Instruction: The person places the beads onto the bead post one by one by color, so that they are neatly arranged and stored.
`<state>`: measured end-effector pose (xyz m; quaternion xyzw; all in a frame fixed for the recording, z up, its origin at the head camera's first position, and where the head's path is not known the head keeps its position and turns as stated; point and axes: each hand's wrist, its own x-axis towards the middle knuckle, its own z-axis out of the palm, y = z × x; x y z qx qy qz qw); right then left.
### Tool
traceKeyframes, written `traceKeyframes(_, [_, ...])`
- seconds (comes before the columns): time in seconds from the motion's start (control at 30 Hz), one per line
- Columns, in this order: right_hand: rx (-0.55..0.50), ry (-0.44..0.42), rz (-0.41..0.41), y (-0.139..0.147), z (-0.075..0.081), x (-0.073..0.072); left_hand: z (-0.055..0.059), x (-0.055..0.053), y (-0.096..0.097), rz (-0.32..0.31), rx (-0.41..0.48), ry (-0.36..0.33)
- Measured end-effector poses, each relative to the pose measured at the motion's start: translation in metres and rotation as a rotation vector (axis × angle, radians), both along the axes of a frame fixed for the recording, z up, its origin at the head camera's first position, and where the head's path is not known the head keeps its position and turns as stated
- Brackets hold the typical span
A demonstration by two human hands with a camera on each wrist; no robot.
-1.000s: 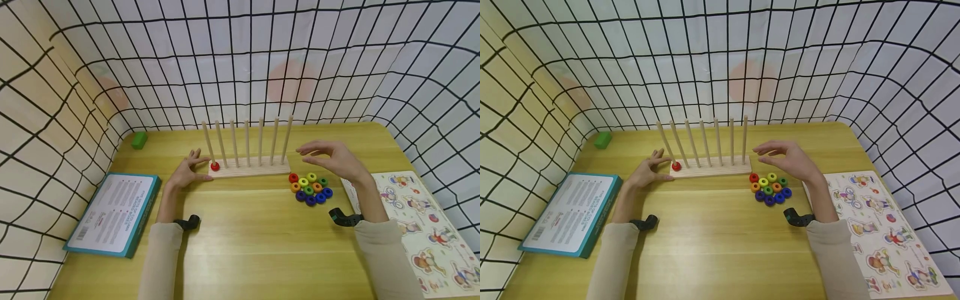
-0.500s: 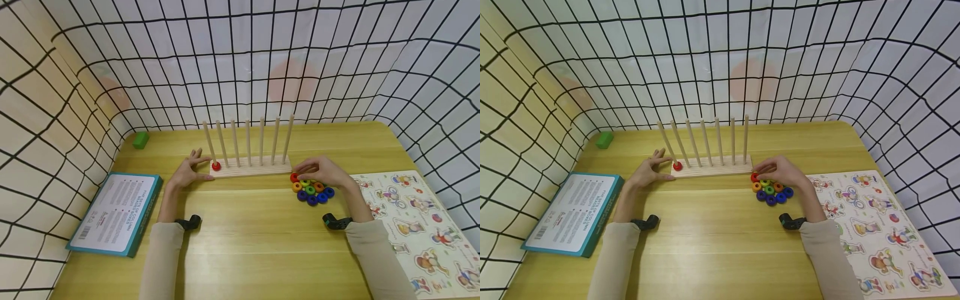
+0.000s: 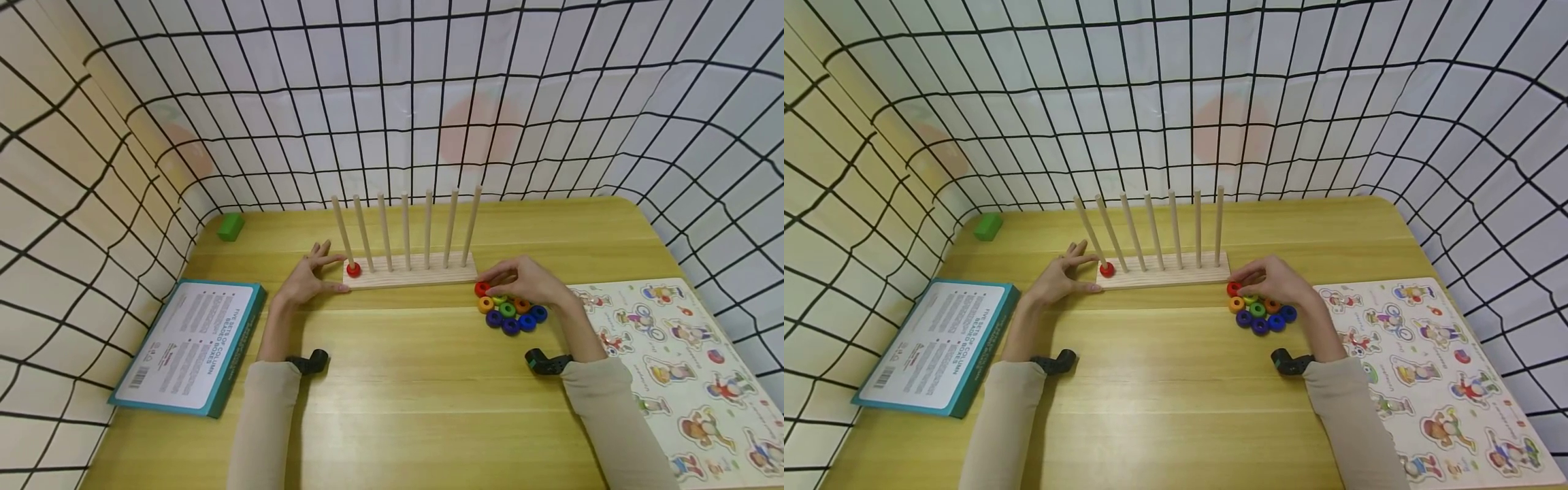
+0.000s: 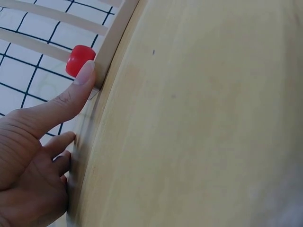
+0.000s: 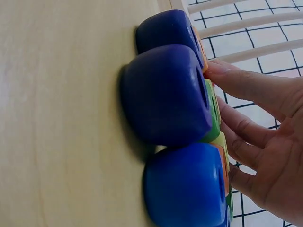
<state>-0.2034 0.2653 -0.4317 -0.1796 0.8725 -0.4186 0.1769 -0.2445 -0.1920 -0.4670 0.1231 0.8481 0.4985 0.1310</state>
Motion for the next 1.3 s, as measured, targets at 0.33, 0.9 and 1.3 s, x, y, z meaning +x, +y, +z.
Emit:
traceKeyframes(0.33, [0.001, -0.036, -0.009, -0.004, -0.001, 0.0, 0.001, 0.002, 0.0, -0.01, -0.027, 0.026])
traceKeyframes(0.9, [0.012, -0.002, -0.031, -0.007, -0.004, -0.001, 0.002, 0.002, -0.001, -0.017, -0.048, 0.026])
traceKeyframes(1.3, [-0.022, 0.05, 0.012, -0.007, 0.015, 0.008, 0.002, 0.003, -0.002, -0.021, -0.036, 0.037])
